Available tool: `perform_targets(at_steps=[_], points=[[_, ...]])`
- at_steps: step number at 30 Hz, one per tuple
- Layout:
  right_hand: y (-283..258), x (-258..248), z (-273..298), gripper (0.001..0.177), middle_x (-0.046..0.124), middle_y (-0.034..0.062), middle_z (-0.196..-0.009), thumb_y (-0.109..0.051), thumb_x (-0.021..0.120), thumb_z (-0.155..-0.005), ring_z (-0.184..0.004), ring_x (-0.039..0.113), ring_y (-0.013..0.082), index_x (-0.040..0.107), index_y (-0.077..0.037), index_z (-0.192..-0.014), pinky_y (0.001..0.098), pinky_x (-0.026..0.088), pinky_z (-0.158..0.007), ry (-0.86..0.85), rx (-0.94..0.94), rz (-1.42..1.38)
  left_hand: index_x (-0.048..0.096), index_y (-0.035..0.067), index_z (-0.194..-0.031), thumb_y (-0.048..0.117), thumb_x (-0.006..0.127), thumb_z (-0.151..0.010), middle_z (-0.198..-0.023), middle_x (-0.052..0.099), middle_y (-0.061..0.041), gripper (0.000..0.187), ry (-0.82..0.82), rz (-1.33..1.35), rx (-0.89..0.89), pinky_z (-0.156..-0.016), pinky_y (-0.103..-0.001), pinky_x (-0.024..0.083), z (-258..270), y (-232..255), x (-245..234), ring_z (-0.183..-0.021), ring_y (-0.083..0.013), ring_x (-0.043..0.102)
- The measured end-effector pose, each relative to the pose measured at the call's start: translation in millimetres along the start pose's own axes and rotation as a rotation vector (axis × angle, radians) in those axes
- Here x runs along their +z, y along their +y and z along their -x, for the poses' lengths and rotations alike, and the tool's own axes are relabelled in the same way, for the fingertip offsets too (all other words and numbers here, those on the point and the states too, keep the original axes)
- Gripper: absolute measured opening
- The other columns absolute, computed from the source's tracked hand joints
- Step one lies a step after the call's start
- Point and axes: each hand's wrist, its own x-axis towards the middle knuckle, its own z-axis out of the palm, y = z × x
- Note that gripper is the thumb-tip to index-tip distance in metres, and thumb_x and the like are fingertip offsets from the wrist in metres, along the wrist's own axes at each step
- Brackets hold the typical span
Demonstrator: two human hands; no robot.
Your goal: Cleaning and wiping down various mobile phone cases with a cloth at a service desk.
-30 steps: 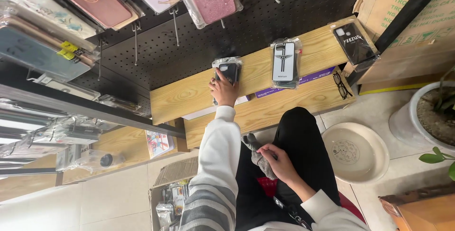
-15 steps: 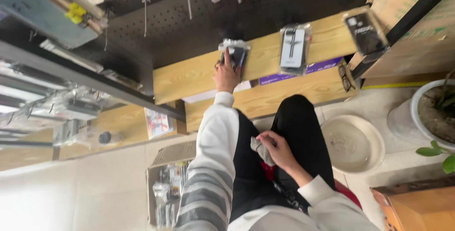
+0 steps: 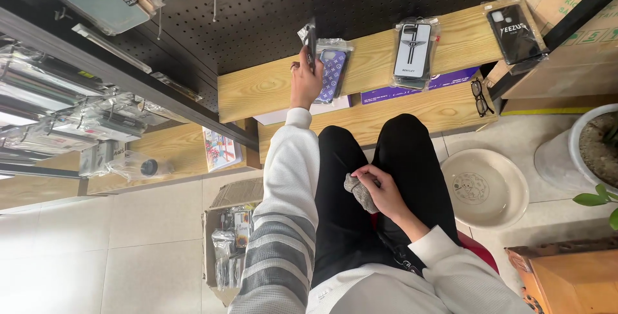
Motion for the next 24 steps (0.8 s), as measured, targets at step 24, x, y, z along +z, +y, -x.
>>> perform_targets(at_steps=[24], points=[[-18.0, 4.8, 6.1, 0.020, 0.065, 0.0024, -0.082, -0.030, 0.068, -0.099, -0.086, 0.057, 0.0119, 0.079, -0.015, -0.107, 0.0307, 0.046, -0.083, -0.014, 0.002, -0.092, 0.058, 0.005, -0.131, 0.060, 0.062, -0.094, -0.120, 0.070, -0.020, 0.065, -0.360, 1.511, -0.433, -0.081, -0.049, 0.062, 37.9, 21.7, -40.9, -0.099, -0.0308, 0.074]])
